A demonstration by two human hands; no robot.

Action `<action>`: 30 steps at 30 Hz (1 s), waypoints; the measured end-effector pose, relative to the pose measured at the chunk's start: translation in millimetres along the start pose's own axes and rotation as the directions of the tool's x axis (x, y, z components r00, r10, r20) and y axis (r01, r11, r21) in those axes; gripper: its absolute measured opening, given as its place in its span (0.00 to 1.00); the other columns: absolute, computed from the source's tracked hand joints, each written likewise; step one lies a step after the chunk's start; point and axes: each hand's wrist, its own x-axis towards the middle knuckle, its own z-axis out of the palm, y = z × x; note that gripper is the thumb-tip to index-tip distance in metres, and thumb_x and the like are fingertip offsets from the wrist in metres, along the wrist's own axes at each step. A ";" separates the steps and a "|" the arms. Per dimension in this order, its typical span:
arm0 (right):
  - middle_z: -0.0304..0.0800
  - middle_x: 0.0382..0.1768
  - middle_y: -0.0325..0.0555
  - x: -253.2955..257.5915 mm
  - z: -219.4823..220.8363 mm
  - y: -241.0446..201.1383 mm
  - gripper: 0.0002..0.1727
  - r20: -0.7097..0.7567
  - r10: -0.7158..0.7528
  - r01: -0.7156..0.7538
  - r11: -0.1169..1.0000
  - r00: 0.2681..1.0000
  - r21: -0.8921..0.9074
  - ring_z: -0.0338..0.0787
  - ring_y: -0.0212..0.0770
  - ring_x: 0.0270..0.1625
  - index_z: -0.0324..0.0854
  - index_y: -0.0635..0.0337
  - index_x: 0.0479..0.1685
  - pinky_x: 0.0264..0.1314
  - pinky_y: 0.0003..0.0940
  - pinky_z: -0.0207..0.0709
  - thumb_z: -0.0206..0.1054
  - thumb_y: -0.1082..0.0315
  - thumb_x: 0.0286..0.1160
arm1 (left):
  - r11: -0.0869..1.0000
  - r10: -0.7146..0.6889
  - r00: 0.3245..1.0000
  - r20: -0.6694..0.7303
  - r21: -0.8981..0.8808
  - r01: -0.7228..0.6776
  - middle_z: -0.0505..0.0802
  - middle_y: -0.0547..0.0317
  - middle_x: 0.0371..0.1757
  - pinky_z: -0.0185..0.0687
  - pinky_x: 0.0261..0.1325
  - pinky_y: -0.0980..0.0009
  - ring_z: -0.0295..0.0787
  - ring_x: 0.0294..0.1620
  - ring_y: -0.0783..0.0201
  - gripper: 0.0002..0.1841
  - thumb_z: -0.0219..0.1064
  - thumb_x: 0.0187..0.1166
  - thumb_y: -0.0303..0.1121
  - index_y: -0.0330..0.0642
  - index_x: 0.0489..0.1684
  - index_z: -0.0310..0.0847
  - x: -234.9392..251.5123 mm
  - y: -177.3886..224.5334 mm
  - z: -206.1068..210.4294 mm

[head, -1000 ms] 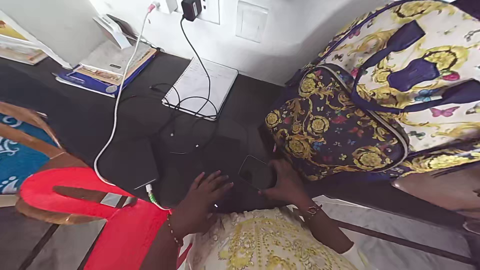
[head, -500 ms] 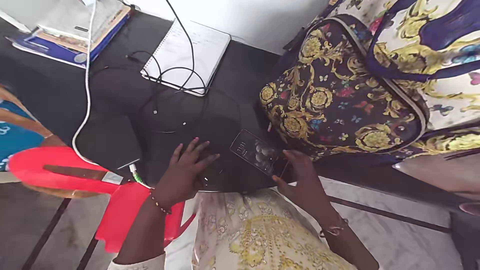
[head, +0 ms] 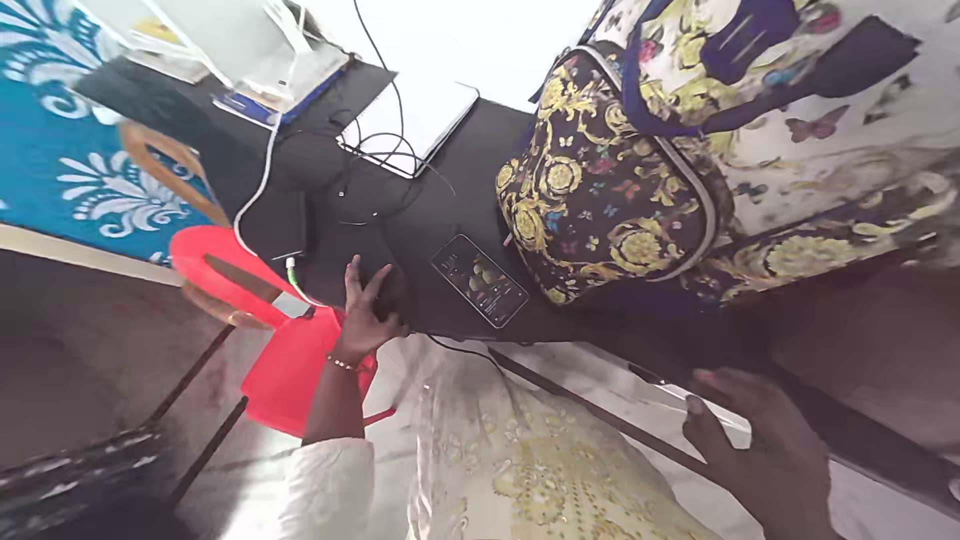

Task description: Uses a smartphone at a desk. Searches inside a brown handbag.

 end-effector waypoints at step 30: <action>0.67 0.84 0.69 90.6 172.7 -27.3 0.49 0.529 -0.032 0.040 0.999 0.848 -0.003 0.76 0.63 0.81 0.65 0.68 0.86 0.77 0.54 0.75 0.76 0.49 0.64 | 0.950 0.185 0.938 0.292 0.190 -0.246 0.70 0.56 0.90 0.30 0.85 0.24 0.45 0.95 0.40 0.29 0.57 0.77 0.67 0.61 0.59 0.93 33.7 91.4 25.5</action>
